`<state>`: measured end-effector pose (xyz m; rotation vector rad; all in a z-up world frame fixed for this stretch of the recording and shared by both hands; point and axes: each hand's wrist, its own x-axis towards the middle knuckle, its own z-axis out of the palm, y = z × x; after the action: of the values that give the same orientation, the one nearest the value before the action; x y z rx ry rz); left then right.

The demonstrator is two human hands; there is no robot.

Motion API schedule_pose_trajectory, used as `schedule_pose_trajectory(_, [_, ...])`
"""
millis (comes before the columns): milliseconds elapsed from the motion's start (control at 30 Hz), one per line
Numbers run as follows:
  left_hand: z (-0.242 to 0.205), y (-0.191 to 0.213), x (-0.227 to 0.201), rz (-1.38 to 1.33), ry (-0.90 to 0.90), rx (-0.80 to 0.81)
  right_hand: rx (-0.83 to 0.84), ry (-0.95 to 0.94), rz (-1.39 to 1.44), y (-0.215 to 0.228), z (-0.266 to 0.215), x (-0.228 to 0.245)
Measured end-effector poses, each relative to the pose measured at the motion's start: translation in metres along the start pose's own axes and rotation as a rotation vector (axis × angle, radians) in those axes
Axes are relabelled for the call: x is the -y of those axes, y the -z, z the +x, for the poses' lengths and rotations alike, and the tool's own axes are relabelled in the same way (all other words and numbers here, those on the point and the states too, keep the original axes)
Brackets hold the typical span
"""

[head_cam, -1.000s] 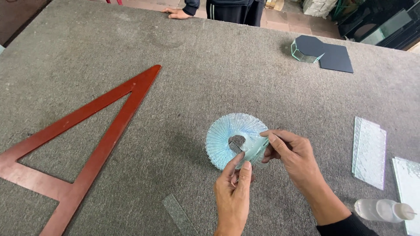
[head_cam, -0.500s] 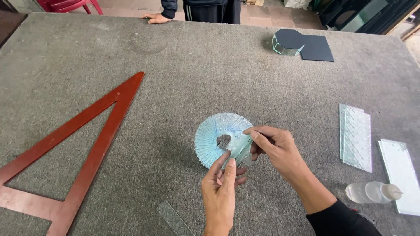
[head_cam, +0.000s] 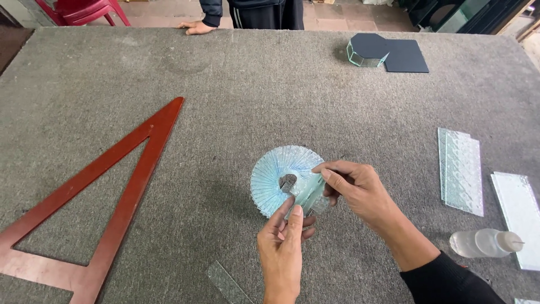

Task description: Assembling a spiral-shaped glass sculpture by manually attaching small glass shards together on a workbench.

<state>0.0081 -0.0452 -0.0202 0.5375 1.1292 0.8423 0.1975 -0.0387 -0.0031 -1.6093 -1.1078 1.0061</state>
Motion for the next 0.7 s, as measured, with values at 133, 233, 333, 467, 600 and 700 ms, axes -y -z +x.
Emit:
schedule_pose_trajectory(133, [0.002,0.002,0.003,0.01,-0.038,0.004,0.012,0.065,-0.004,0.004,0.003,-0.006])
schedule_pose_trajectory(233, [0.002,0.002,0.005,0.069,-0.02,-0.009,0.01,0.057,-0.019,0.008,0.001,-0.006])
schedule_pose_trajectory(333, [0.004,0.003,0.009,0.033,-0.017,-0.012,0.002,0.071,0.114,0.014,0.002,-0.017])
schedule_pose_trajectory(467, [0.003,0.004,0.009,0.066,-0.01,0.014,0.046,0.066,0.0,0.025,0.002,-0.021])
schedule_pose_trajectory(600, [0.001,0.004,0.005,0.109,-0.021,0.028,0.07,0.069,-0.115,0.028,0.004,-0.021])
schedule_pose_trajectory(700, [0.001,0.004,0.007,0.13,-0.02,0.016,0.042,0.027,-0.099,0.024,0.002,-0.014])
